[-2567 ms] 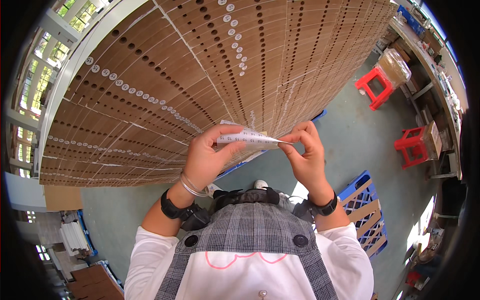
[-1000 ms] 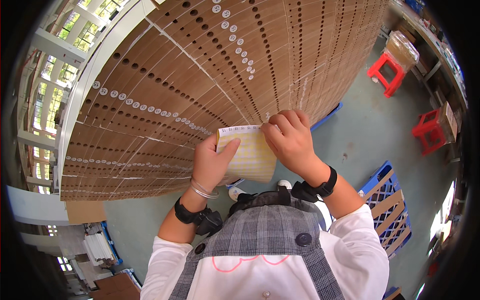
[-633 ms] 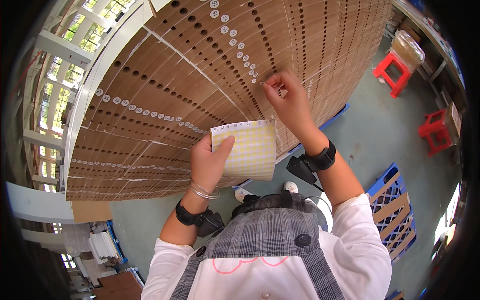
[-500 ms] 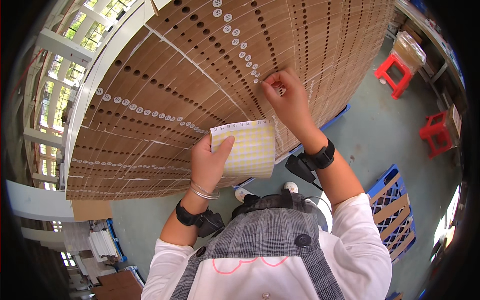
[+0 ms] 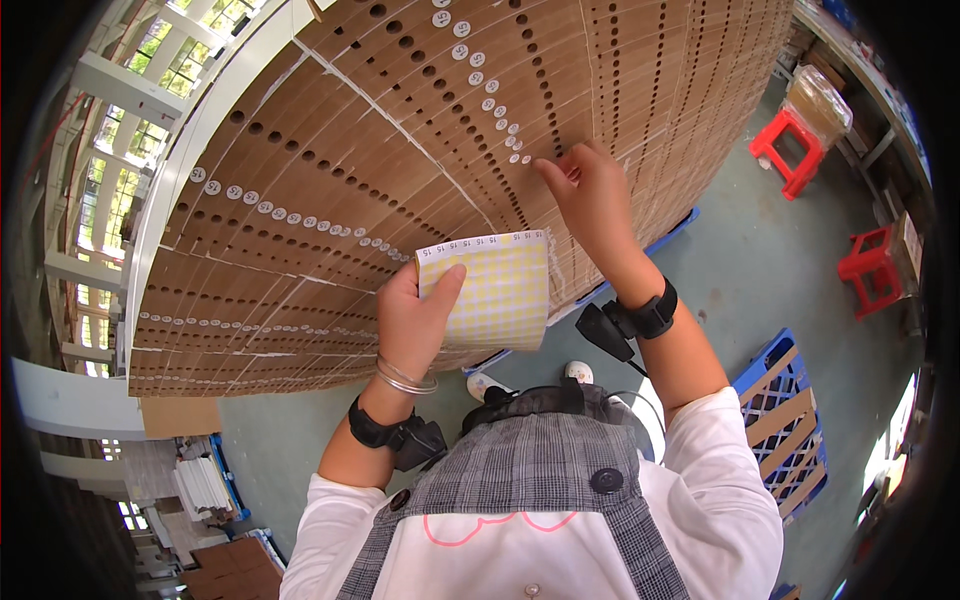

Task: Applying circular numbered stickers to a large stack of boards in a manufacturing environment.

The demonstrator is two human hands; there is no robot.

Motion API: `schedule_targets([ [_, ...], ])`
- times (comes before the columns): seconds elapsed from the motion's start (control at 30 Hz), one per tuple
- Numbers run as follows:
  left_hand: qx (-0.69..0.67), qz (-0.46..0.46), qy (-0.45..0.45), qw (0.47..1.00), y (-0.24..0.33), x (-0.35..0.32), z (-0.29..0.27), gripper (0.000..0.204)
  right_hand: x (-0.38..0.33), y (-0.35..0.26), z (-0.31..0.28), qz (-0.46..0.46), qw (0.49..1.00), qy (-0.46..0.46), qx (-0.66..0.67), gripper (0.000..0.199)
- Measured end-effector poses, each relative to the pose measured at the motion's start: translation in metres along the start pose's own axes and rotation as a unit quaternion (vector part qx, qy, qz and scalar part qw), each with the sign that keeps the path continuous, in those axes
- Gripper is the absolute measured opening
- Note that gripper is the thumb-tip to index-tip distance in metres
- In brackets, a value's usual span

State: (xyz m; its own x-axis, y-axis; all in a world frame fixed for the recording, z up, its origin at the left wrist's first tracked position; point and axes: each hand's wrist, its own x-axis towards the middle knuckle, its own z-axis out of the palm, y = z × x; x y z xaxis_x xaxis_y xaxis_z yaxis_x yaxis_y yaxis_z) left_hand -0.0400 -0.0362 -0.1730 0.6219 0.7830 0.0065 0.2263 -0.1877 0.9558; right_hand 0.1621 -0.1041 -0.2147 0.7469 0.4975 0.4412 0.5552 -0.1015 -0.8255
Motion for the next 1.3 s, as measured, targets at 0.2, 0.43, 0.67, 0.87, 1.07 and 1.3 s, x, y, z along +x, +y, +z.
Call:
schedule_targets([
  [0.2, 0.003, -0.005, 0.008, 1.0, 0.002, 0.001, 0.0, 0.018, -0.027, -0.021, -0.016, -0.244, 0.964, -0.095, -0.044, 0.012],
  [0.43, 0.001, -0.016, 0.012, 1.0, 0.001, 0.003, -0.001, 0.018, -0.032, -0.02, -0.011, -0.33, 0.935, -0.062, -0.112, 0.011],
  [0.67, -0.043, -0.019, 0.027, 0.999, 0.0, 0.006, 0.0, 0.018, -0.022, -0.003, 0.006, 0.008, 0.978, -0.061, 0.201, 0.009],
  [0.87, -0.025, -0.012, 0.029, 0.999, -0.004, 0.006, -0.003, 0.018, -0.012, -0.004, 0.016, -0.015, 0.983, -0.011, 0.183, 0.009],
  [1.07, -0.027, -0.007, 0.025, 0.999, -0.004, 0.006, -0.003, 0.019, -0.012, -0.009, 0.02, -0.028, 0.992, 0.035, 0.117, 0.012],
  [1.3, -0.01, 0.005, 0.03, 0.999, -0.001, 0.005, -0.003, 0.02, -0.016, -0.002, 0.005, -0.123, 0.992, 0.006, -0.01, 0.012],
])
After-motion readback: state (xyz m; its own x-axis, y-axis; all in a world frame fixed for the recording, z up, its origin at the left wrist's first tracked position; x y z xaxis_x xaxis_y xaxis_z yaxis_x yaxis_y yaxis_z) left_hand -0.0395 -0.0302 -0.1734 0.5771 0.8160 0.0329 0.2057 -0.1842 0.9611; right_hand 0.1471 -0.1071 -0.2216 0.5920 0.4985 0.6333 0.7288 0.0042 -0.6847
